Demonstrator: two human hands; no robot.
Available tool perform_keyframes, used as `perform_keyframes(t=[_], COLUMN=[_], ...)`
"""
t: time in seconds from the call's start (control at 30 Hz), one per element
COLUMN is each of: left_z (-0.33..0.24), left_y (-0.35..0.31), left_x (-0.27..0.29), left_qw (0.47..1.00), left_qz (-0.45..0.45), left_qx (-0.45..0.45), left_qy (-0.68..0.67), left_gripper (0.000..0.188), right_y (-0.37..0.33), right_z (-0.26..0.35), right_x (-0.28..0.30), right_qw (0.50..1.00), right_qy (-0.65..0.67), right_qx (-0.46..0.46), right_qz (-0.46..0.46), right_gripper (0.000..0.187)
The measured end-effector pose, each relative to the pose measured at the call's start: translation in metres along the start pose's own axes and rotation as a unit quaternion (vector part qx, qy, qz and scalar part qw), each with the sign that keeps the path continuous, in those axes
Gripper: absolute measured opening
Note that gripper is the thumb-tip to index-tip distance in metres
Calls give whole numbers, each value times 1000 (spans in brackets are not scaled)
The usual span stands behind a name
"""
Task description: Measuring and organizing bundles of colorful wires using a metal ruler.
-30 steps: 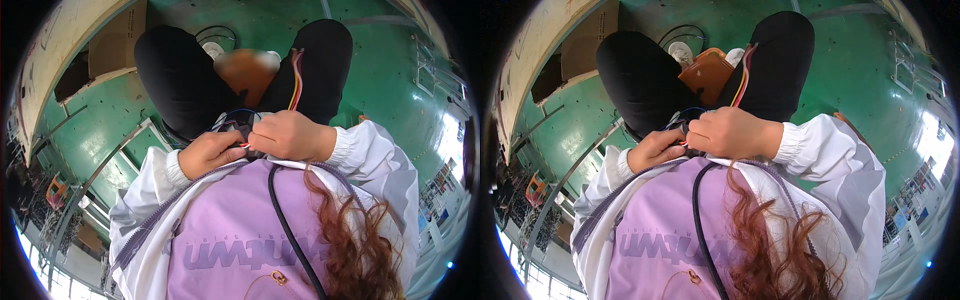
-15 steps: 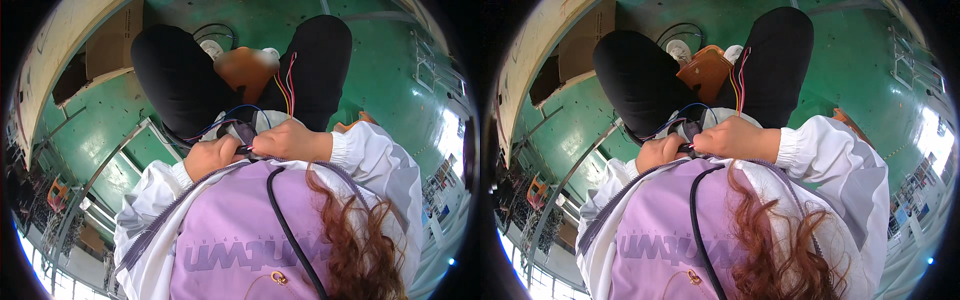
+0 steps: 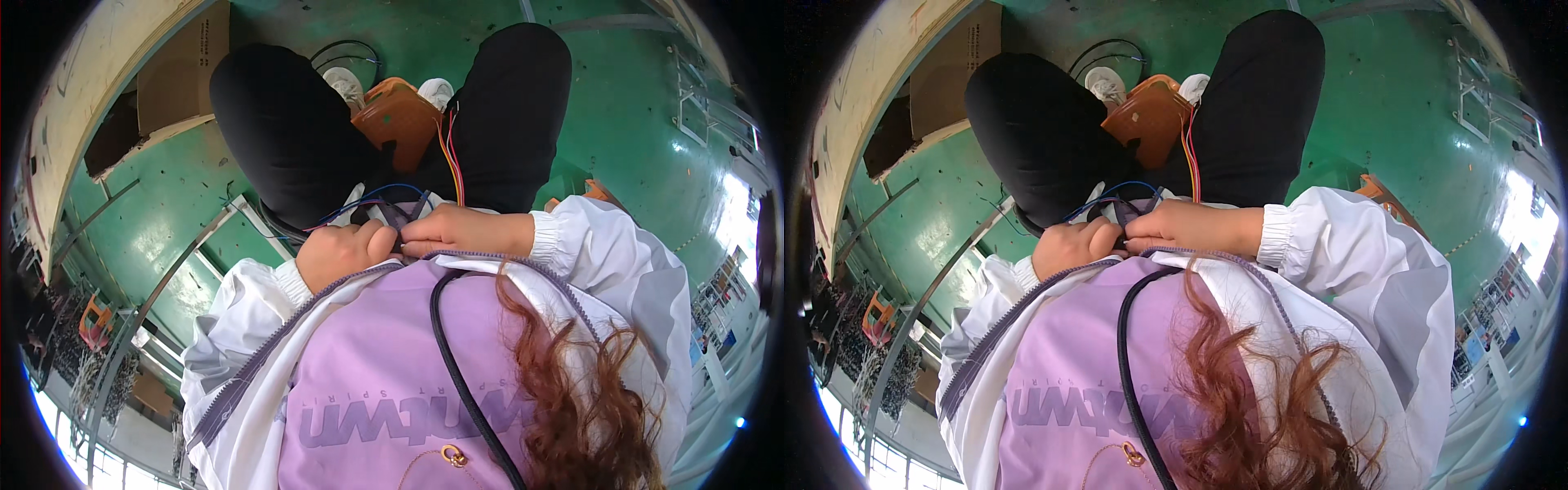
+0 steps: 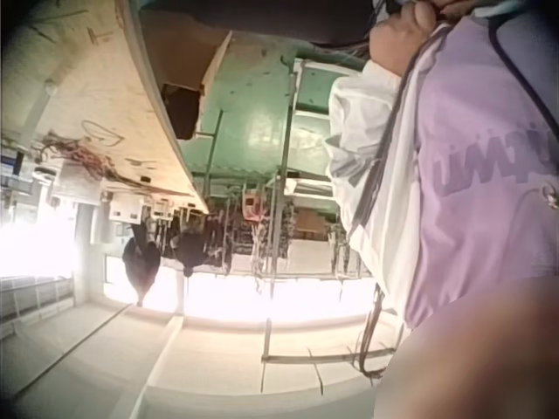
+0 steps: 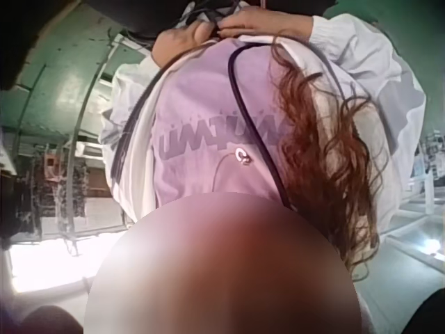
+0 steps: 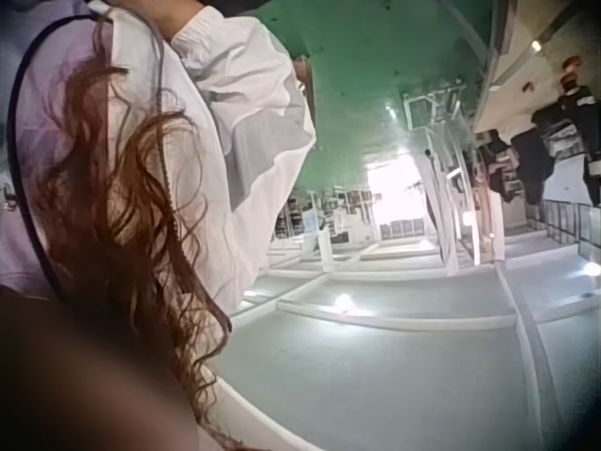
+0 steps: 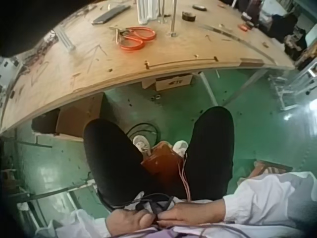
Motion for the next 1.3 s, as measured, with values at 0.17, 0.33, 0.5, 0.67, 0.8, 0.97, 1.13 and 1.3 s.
perform_keyframes(t=[0.17,0.33,0.5,0.67,0.8,0.97,1.13,1.3], left_z=[-4,-2,2,1,-1,8,17,16], left_y=[-5,6,14,27,41,62,67,70], left_x=[1,-6,-3,-1,5,38,53,51], left_qw=[998,993,999,999,996,987,975,972], left_qz=[34,58,10,-25,-61,-157,-215,-225], left_qx=[-9,-44,-18,-19,-55,29,60,61], left_qy=[52,96,37,25,45,-13,-14,2], left_gripper=[28,30,30,24,22,20,22,22], right_y=[2,-2,8,3,-2,-10,-48,-1], right_z=[-5,-15,7,23,44,100,79,37], right_x=[-5,-4,9,26,42,88,138,89], right_qw=[996,994,997,980,968,838,780,924], right_qy=[42,13,-75,-182,-243,-375,-250,161], right_qx=[-77,-96,-16,59,59,287,180,84], right_qz=[2,-45,-21,-52,-30,-274,-545,-335], right_gripper=[22,23,21,22,24,32,15,43])
Point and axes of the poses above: each hand's wrist, its own y-axis towards the middle knuckle, its own x-axis out of the back of the hand, z = x × y, the point moved 5 cm from there along y, towards the middle knuckle, and after that the axes turned 14 degrees about -z, right-handed, at the moved point
